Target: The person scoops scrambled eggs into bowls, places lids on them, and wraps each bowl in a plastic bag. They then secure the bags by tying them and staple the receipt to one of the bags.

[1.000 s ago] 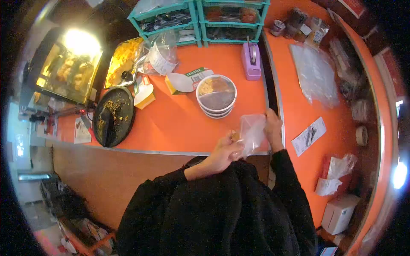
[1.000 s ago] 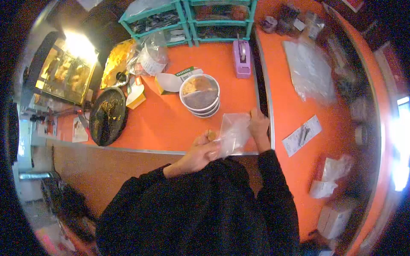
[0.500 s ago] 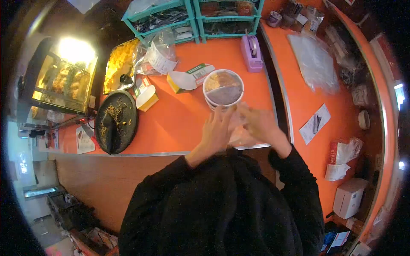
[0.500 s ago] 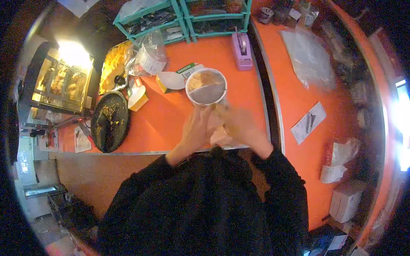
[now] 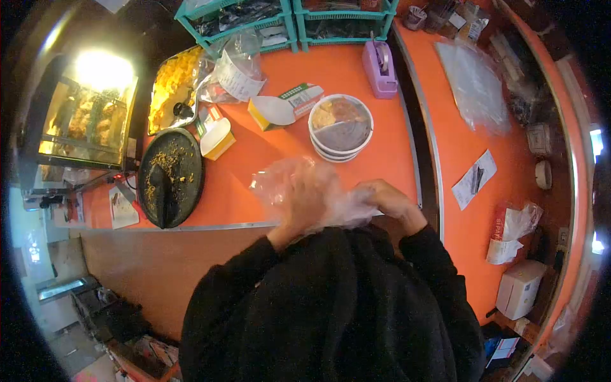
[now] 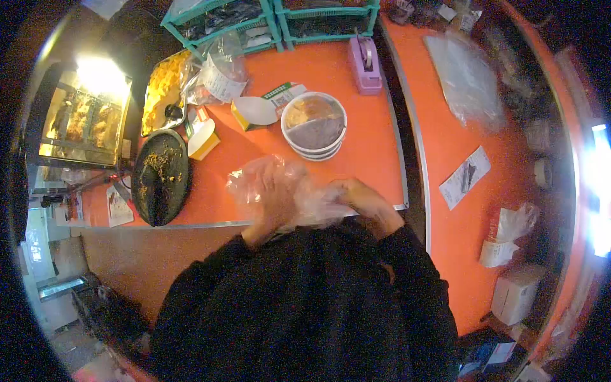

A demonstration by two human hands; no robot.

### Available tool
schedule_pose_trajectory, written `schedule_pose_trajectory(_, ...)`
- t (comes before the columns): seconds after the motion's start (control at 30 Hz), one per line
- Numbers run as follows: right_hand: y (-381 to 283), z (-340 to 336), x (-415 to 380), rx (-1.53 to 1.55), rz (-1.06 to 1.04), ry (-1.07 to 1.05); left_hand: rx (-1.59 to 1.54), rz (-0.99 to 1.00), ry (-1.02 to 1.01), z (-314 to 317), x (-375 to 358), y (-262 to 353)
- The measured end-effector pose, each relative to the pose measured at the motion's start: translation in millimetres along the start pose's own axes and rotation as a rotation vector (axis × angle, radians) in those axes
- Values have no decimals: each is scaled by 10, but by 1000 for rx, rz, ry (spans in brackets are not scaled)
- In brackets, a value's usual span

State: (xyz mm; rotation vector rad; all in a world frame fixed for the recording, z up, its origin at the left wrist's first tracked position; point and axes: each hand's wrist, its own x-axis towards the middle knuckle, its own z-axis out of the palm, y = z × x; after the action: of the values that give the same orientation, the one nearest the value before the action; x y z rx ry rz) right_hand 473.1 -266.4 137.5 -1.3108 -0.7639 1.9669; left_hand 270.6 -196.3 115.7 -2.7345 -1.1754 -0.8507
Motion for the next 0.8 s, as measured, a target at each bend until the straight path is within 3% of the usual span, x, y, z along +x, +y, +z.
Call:
schedule_pose_trajectory(0.03, -117, 83, -125, 114, -70, 11, 85, -2, -130, 19, 119, -151)
schedule_pose_trajectory(0.07, -227, 160, -253, 223, -146, 22, -135, -173, -341, 81, 121, -342)
schedule_pose_trajectory(0.1, -276, 192, -307, 336, -222, 35, -153, -219, -405, 91, 67, -464)
schedule_pose_trajectory(0.17, 101, -209, -117, -573, -315, 527, -191, -311, -545, 67, -73, -606)
schedule_pose_trajectory(0.2, 272, -391, -49, -1032, -344, 762, -239, -326, -514, -3, -99, -630)
schedule_pose_trajectory(0.3, 341, -577, -54, -1207, -36, 974, -429, -386, -376, -249, -38, -502)
schedule_pose_trajectory(0.37, 390, -504, 90, -832, 6, 768, -610, -469, -243, -272, -34, -103)
schedule_pose_trajectory(0.4, 398, -409, 177, -643, 25, 666, -716, -486, -70, -250, -45, 62)
schedule_pose_trajectory(0.47, 197, 125, 69, -59, -298, 398, -669, -536, -106, -125, 15, 159)
schedule_pose_trajectory(0.5, 207, 207, 19, 206, -277, 234, -649, -558, -126, -62, 21, 179)
schedule_pose_trajectory(0.57, 206, 208, -116, 722, -258, -74, -525, -346, -262, 83, -77, -165)
schedule_pose_trajectory(0.63, 248, 67, -214, 413, -413, 13, -426, -358, -194, 181, -133, -409)
schedule_pose_trajectory(0.73, 438, -177, -237, -41, -577, 173, -1023, -1011, -585, 29, -95, -467)
schedule_pose_trajectory(0.77, 503, -250, -219, -280, -538, 296, -1254, -1272, -668, -33, -53, -412)
schedule_pose_trajectory(0.8, 568, -320, -204, -517, -479, 413, -1479, -1294, -703, -47, -96, -428)
